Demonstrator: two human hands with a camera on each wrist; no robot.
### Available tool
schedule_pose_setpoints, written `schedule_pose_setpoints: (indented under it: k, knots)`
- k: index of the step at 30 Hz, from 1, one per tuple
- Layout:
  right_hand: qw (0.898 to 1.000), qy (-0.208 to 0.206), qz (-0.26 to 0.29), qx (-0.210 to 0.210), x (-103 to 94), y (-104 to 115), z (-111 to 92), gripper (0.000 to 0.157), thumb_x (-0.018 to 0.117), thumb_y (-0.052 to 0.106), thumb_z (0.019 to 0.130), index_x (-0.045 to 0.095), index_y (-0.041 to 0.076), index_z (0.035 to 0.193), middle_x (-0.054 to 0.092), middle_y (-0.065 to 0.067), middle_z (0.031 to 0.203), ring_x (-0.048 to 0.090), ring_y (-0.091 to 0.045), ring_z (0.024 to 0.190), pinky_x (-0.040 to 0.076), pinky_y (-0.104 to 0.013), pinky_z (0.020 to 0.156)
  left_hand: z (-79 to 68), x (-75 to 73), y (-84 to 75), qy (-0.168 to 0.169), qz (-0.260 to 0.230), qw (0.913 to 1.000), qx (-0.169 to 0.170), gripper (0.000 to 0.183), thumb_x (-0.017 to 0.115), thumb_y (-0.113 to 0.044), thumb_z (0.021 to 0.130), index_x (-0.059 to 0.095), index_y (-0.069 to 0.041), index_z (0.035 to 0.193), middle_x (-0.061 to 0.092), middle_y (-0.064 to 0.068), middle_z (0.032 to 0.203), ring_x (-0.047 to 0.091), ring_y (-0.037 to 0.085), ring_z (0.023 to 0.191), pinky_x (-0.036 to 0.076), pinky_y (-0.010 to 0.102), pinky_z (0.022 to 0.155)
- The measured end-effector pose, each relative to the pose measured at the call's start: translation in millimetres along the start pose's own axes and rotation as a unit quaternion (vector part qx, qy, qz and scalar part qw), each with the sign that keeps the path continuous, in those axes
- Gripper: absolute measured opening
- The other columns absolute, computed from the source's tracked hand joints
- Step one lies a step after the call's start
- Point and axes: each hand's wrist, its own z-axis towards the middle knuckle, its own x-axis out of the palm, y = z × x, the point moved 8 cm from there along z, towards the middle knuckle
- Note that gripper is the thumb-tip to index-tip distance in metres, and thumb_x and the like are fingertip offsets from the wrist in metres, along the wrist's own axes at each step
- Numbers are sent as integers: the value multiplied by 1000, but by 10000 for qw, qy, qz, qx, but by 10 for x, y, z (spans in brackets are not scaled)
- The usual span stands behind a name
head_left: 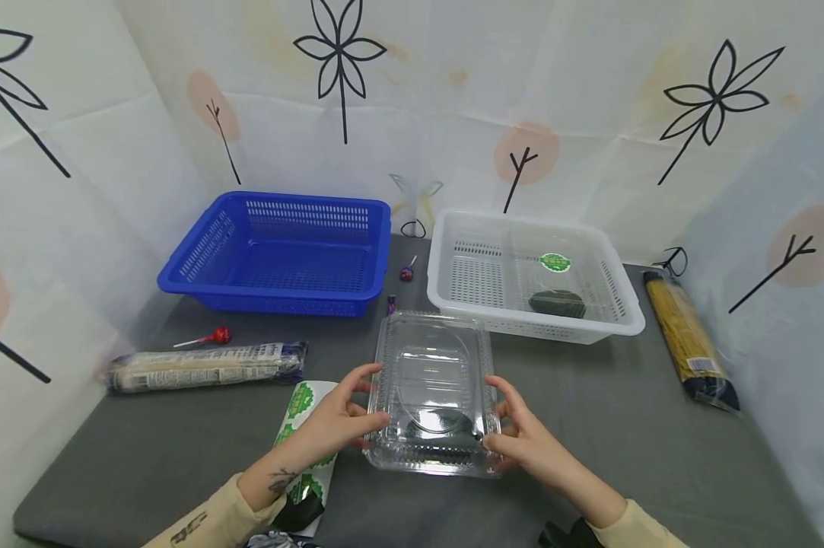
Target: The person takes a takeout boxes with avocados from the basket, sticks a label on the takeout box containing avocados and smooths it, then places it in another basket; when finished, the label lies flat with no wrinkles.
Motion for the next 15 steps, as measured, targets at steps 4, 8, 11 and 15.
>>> schedule_pose_setpoints:
  k: [4,8,11,15]
  knots:
    - [9988,-84,-491,-17,-68,13,-39,72,59,14,82,16,32,136,31,-21,113,54,-22,74,51,-40,53,-63,-105,-32,-301,478,9984,-17,67,62,-32,80,24,-25,135,31,18,127,58,24,79,51,36,61]
    - [9951,-788,-596,-4,-238,47,-102,63,57,17,85,20,26,136,36,-21,116,54,-27,87,50,-38,58,-212,-431,-43,-1066,1732,9787,-286,64,57,-46,79,31,-22,132,41,13,120,53,21,84,48,32,62]
    - [9897,-1358,-450,-64,-386,55,-145,54,56,14,85,29,15,132,41,-22,113,55,-29,90,51,-36,59,-335,-671,-9,-1430,3008,9409,-615,69,55,-53,77,33,-16,131,44,15,119,52,26,92,46,37,65]
    - [9864,-1565,-466,-165,-465,44,-164,44,55,13,85,38,3,124,45,-22,109,56,-28,86,51,-33,59,-443,-817,136,-1526,4079,8941,-1048,83,57,-54,75,28,-2,132,39,30,118,50,41,94,44,48,67]
